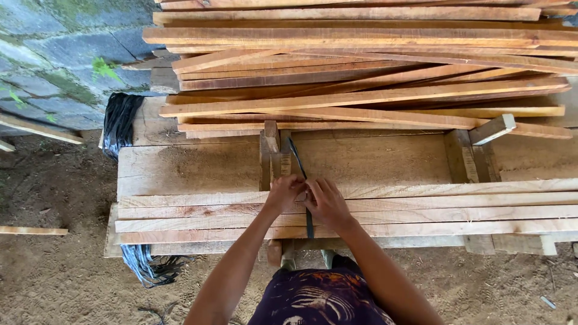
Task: Bundling several thin pieces of wood together using black elastic rubber strips.
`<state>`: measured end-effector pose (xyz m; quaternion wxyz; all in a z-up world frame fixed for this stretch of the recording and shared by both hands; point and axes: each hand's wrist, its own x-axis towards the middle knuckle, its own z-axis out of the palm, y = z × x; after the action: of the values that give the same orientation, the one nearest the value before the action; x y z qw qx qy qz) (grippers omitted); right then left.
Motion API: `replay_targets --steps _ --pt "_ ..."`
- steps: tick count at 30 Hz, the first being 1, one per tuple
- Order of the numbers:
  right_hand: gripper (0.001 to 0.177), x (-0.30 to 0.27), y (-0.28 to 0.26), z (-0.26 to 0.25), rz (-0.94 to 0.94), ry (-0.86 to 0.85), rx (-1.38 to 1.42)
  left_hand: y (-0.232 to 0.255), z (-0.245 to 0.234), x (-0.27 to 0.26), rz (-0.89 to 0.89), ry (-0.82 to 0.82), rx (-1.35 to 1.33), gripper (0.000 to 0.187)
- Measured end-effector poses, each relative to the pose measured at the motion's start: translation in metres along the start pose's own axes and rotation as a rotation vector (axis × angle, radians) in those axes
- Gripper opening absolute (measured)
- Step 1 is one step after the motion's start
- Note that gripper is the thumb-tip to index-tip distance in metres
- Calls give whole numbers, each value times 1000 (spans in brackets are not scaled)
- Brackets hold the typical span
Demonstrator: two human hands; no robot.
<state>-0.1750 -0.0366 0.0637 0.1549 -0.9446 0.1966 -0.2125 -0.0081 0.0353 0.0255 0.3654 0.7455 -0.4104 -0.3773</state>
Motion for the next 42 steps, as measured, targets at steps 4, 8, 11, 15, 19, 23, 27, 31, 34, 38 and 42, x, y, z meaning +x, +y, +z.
replay_targets --steps 4,8,11,15,19,23,27,31,34,38,42 --pt "37 1 -2 2 -21 79 -6 1 2 4 -21 11 -1 20" --pt "39 -9 10 23 -62 127 -47 -7 2 4 -72 -13 -57 26" --pt "36 -10 15 28 -66 144 -31 -2 -8 -3 -74 -59 -158 28" --pt "28 -3 7 8 -42 121 40 3 -16 -9 39 -87 -339 31" --pt "22 0 5 3 5 99 88 2 -14 -14 87 -83 -362 31" --pt "16 0 10 9 57 82 170 -2 -7 -18 207 42 -89 23" --pt "8 0 13 11 67 74 172 -26 8 -12 209 162 45 21" --pt "6 1 16 15 75 100 161 -23 9 -17 142 194 71 29" --pt "7 -1 21 21 116 100 214 -8 7 -24 64 226 71 36" --pt "13 0 40 38 245 0 372 -16 8 -17 24 206 82 38" --pt "26 29 42 8 397 -400 549 -13 4 -14 18 168 38 37"
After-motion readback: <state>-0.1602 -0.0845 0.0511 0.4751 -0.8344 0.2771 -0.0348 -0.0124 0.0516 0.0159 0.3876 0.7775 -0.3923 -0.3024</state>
